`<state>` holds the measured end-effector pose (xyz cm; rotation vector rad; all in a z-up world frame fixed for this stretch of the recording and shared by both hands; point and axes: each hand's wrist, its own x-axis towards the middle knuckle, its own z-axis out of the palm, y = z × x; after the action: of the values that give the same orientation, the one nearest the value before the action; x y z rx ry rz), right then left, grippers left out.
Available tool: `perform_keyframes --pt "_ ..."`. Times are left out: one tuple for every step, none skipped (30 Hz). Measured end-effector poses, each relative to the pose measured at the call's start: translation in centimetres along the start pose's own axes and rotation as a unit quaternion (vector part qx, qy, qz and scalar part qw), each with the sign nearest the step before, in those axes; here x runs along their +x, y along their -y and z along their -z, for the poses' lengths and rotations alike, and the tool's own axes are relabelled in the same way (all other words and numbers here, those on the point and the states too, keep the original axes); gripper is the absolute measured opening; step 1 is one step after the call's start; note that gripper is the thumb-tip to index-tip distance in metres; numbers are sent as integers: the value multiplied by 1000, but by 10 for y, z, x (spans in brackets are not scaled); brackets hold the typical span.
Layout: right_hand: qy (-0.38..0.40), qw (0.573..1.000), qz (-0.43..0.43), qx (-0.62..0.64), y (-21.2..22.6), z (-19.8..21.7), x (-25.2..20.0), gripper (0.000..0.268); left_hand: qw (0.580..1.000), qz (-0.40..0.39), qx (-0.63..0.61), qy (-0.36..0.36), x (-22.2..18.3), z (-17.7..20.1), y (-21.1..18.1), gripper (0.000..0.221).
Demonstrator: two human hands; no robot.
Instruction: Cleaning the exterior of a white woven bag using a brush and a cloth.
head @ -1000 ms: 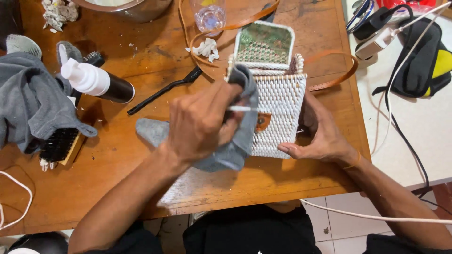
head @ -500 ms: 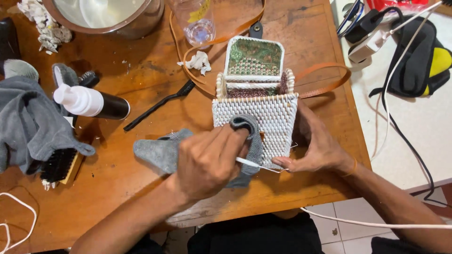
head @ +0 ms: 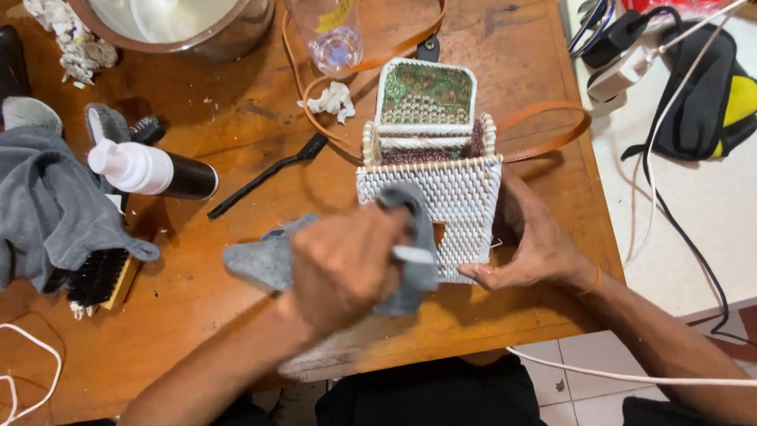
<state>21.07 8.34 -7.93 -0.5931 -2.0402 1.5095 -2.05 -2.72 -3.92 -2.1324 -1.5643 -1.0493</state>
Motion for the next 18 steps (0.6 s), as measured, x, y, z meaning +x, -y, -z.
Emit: perform_keyframes --pt "2 1000 0 6 0 1 1 109 998 -23 -33 41 -8 -2 -10 25" --pt "7 1000 -3 18 -1 -1 0 107 993 -41 -64 86 -20 -2 -23 31" --pt "9 1000 -2 20 -1 -2 0 107 993 -40 -62 88 -16 7 -23 31" --pt "5 1000 -13 12 -1 -2 -1 107 985 -48 -129 106 -11 15 -23 15" --pt "2 1000 -24 3 -1 -1 -2 107 972 -57 -194 122 -7 22 -24 8" --pt "1 1000 -27 3 0 -1 -2 107 971 -56 -197 124 -11 20 -23 8" --pt "12 999 -15 33 1 -2 -2 104 972 -63 -193 115 -16 19 -22 7" --pt "25 998 2 61 1 -2 2 101 975 -71 -184 103 -19 17 -20 7" --pt "28 998 4 59 -1 -2 1 101 976 -70 -183 101 -19 16 -18 7" --pt "20 999 -3 44 -4 -2 -1 101 982 -83 -148 89 -18 15 -17 9" --pt "12 999 -9 28 -6 -2 -2 101 986 -97 -112 77 -18 14 -15 13" --pt "15 999 -8 28 -6 -3 -2 101 987 -95 -110 75 -24 9 -18 13" --pt "15 999 -10 26 -6 -3 -2 99 992 -78 -79 61 -30 4 -20 21" --pt "14 1000 -13 25 -7 -2 -3 97 996 -61 -49 47 -35 -2 -22 33" --pt "15 1000 -13 24 -7 -1 -1 97 996 -60 -48 46 -37 -2 -24 33" --pt "17 1000 -7 14 -7 -1 -1 96 998 -53 -5 41 -39 -2 -26 41" --pt "19 1000 -2 4 -8 -1 -1 96 998 -46 38 36 -42 -2 -28 51" --pt "20 1000 -1 4 -8 -1 0 96 998 -45 39 35 -38 0 -29 51"
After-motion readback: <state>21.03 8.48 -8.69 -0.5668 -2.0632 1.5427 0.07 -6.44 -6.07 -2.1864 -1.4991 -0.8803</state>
